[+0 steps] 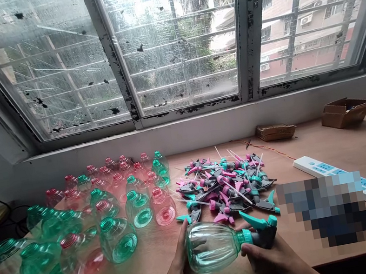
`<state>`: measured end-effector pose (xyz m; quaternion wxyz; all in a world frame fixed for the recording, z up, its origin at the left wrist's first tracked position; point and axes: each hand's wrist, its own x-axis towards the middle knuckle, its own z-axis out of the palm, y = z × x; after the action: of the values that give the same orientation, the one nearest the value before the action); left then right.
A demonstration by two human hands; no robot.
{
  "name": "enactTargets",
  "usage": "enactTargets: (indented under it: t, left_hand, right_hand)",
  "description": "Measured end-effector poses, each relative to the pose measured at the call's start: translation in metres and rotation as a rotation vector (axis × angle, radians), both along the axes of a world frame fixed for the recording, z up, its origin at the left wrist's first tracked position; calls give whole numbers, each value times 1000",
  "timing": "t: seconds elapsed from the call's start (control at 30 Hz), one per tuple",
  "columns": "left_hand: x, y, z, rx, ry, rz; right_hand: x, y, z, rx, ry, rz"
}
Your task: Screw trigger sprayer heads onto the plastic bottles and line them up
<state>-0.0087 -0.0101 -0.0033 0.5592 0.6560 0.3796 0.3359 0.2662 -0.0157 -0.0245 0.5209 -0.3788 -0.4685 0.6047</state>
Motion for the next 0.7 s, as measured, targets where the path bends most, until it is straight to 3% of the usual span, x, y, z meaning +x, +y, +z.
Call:
enactTargets:
  t: [0.27,0.5,0.7]
  left_hand:
    - [-5,7,-12,51,-23,-42]
    - [1,-2,-6,90,-11,50]
    - [-3,3,-7,72,-42,-52]
  right_hand:
    - [-3,-2,4,-45,3,-20]
    - [-3,-1,2,-32,1,-26]
    - [-3,1,-6,-78,-21,-14]
